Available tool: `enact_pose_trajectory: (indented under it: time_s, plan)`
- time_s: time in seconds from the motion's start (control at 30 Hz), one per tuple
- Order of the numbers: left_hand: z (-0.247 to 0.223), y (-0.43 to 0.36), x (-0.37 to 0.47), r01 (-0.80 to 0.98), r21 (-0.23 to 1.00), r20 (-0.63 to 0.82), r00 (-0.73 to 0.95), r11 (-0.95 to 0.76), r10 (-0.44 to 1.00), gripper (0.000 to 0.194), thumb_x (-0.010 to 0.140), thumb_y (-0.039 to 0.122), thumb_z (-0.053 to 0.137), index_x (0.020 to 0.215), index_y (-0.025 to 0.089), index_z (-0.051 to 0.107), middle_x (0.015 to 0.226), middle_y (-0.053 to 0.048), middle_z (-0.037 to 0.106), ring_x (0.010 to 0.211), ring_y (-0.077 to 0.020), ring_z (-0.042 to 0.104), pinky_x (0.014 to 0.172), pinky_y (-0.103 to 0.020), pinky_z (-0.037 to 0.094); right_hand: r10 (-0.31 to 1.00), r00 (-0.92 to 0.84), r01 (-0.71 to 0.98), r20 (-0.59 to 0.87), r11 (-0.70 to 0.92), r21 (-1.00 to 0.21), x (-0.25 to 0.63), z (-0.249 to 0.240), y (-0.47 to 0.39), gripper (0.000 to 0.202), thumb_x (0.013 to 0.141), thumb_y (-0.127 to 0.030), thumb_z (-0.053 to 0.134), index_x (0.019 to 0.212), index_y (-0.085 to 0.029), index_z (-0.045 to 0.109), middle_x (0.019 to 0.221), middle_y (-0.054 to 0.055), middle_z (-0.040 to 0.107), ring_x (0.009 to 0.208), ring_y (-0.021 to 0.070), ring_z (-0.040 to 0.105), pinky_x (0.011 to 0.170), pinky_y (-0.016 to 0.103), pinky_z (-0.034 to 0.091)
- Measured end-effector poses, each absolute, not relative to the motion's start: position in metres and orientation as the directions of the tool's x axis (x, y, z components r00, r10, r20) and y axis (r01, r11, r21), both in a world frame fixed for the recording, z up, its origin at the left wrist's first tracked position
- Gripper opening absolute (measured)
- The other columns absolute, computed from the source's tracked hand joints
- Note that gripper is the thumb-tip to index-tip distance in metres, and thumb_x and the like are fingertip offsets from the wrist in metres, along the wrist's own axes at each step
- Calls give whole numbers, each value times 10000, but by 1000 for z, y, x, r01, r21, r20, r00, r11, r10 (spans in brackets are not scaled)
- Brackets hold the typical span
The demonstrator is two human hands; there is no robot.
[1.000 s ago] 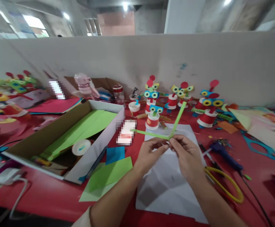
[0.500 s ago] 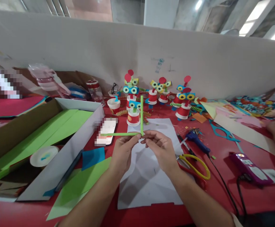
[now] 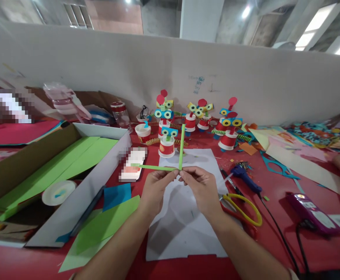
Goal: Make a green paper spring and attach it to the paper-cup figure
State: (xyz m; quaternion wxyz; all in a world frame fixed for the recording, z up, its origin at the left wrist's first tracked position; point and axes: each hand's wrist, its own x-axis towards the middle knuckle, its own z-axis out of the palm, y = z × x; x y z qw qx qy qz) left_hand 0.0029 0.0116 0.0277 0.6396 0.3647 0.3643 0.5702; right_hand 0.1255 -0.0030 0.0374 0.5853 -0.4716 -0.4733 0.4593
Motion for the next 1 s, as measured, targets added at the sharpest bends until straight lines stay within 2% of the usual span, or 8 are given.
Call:
enact_pose_trajectory:
  time_s: [0.1, 0.23, 0.33, 0.43, 0.53, 0.63, 0.77, 1.0]
  plan:
    - [27, 11, 2, -457, 889, 9, 110, 42, 994, 82, 686, 249, 753, 671, 173, 727, 662, -6, 676, 689, -136, 574, 720, -280, 457, 985, 137, -148, 105, 125, -981, 126, 36, -1, 73, 704, -274, 725, 714, -201, 730, 606, -1, 679, 579, 130, 593, 562, 254, 473]
    - [24, 13, 1, -475, 879, 23, 129, 42, 991, 110, 646, 231, 778, 733, 174, 745, 717, -20, 700, 727, -148, 587, 746, -293, 457, 991, 131, -286, -7, 31, -958, 125, 37, 2, 93, 653, -279, 754, 668, -196, 713, 582, -4, 677, 565, 131, 611, 555, 260, 489]
    - [20, 14, 0, -521, 843, -67, 148, 136, 987, 139, 609, 252, 804, 698, 169, 737, 695, -21, 691, 697, -137, 584, 728, -290, 454, 990, 109, -375, -91, -44, -926, 124, 40, 3, 114, 606, -269, 780, 639, -189, 706, 569, -9, 674, 543, 121, 606, 542, 251, 480]
    - [19, 16, -2, -561, 782, -172, 223, 270, 960, 172, 580, 266, 823, 664, 156, 722, 669, -20, 672, 648, -119, 570, 682, -277, 448, 990, 89, -399, -105, -62, -915, 123, 42, 2, 117, 600, -262, 786, 621, -180, 706, 553, -9, 669, 524, 106, 587, 542, 241, 470]
    - [18, 16, -3, -558, 758, -199, 294, 337, 935, 190, 584, 276, 828, 647, 141, 710, 629, -17, 642, 621, -108, 559, 654, -262, 437, 992, 82, -377, -93, -56, -924, 121, 40, 1, 116, 610, -267, 789, 638, -178, 720, 552, -2, 674, 530, 115, 592, 556, 255, 482]
    - [16, 17, -4, -542, 774, -195, 288, 327, 938, 196, 610, 289, 822, 633, 137, 700, 602, -12, 626, 594, -102, 550, 657, -264, 438, 993, 97, -345, -73, -35, -938, 119, 34, 1, 136, 611, -291, 802, 657, -182, 735, 554, 5, 678, 531, 131, 600, 551, 270, 490]
    - [16, 17, -2, -536, 802, -174, 213, 264, 961, 177, 610, 267, 819, 637, 143, 696, 591, 0, 626, 579, -92, 542, 651, -251, 434, 994, 112, -260, -9, 21, -965, 121, 25, 2, 154, 639, -320, 803, 715, -193, 762, 614, 17, 708, 564, 147, 624, 566, 276, 505]
    - [21, 14, 5, -557, 824, -102, 31, 102, 994, 168, 596, 249, 807, 629, 140, 684, 594, -2, 646, 580, -100, 554, 631, -238, 433, 982, 54, -37, 179, 181, -983, 122, 29, -1, 155, 728, -272, 727, 868, -213, 760, 833, 37, 746, 744, 183, 683, 713, 309, 562]
